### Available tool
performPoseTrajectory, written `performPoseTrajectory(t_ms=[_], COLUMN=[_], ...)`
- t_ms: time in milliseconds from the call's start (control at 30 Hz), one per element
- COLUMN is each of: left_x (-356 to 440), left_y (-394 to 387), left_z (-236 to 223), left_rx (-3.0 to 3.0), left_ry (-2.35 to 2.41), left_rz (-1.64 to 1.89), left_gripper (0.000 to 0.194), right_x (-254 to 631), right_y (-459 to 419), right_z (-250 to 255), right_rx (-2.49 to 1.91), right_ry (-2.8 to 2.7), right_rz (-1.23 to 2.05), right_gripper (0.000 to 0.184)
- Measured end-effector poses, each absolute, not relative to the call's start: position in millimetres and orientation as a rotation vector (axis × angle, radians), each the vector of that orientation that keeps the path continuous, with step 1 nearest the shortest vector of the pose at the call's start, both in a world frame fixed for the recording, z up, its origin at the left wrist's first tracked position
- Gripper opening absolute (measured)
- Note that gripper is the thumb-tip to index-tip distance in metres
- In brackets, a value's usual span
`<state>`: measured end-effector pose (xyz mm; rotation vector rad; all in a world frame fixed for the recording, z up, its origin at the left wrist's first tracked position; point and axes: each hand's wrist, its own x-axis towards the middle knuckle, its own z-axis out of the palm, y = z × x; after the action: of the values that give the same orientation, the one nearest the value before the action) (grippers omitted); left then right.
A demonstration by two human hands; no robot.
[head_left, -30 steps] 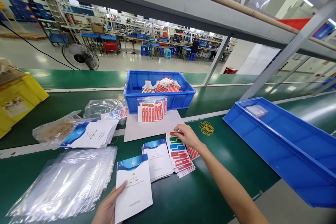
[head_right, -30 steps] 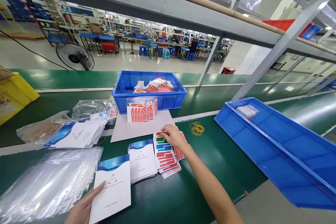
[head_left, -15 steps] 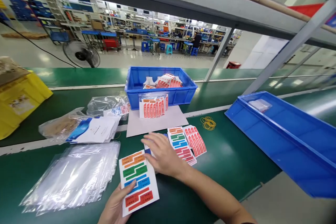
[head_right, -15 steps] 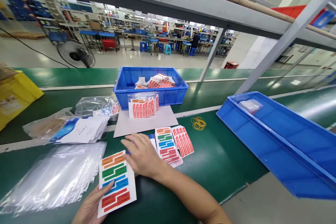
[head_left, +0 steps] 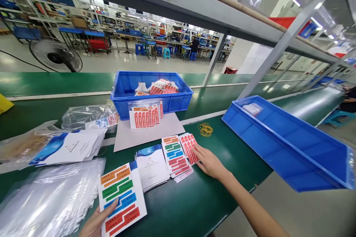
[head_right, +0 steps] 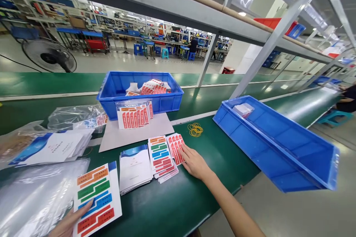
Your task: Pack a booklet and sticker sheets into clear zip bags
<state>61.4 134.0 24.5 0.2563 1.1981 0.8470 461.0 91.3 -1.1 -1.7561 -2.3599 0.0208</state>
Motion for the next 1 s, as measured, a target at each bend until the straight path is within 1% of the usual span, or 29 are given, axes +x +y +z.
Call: performPoseTrajectory(t_ms=[100,200,267,300,400,433,500,567,667,700,733,800,900,933,1000], left_x=[68.8,74.2,75.8,76.2,77.4,78.1,79.6,81.1,83.2,83.9,84.5,84.5,75.8,69.4,52.5], left_y=[132.6,130.1,128.6,128.0,127.0,126.8,126.5,125.8,121.6,118.9,115.7,108.7,100.6,99.3,98.3], left_z=[34.9,42.5,45.0,45.6,46.0,45.5,43.4,39.8,34.4,33.5,33.3,36.1,47.5,52.5,62.8], left_rx=[0.295,0.345,0.363,0.367,0.363,0.363,0.364,0.353,0.296,0.266,0.242,0.253,0.453,0.542,0.711], left_ry=[1.199,1.191,1.197,1.197,1.183,1.175,1.163,1.142,1.027,0.970,0.925,0.901,0.997,1.026,1.057], left_rz=[0.850,0.872,0.878,0.875,0.862,0.856,0.841,0.833,0.814,0.806,0.807,0.840,0.874,0.856,0.777], left_gripper=[0.086,0.082,0.081,0.082,0.081,0.079,0.074,0.070,0.062,0.061,0.060,0.065,0.076,0.075,0.061], right_x=[454.3,447.1,446.2,447.3,451.3,449.8,436.8,406.4,334.2,308.4,284.8,249.6,234.3,237.2,247.4], right_y=[92.6,97.0,99.0,98.4,87.2,81.3,70.3,63.6,63.6,65.5,67.8,72.5,76.3,76.8,78.3], right_z=[-9.0,-15.7,-18.3,-18.0,-7.1,0.1,17.7,35.0,48.2,48.2,46.4,40.0,32.9,32.9,36.3], right_rx=[-1.815,-1.968,-2.007,-2.004,-1.923,-1.881,-1.788,-1.654,-1.338,-1.288,-1.281,-1.394,-1.613,-1.653,-1.642], right_ry=[-1.960,-1.463,-1.312,-1.256,-1.118,-1.086,-1.040,-1.008,-1.010,-1.062,-1.126,-1.323,-1.618,-1.673,-1.711], right_rz=[0.185,0.236,0.270,0.311,0.470,0.522,0.604,0.718,1.122,1.235,1.280,1.198,0.961,0.895,0.757], right_gripper=[0.054,0.064,0.066,0.064,0.044,0.041,0.039,0.036,0.028,0.028,0.026,0.023,0.025,0.026,0.022])
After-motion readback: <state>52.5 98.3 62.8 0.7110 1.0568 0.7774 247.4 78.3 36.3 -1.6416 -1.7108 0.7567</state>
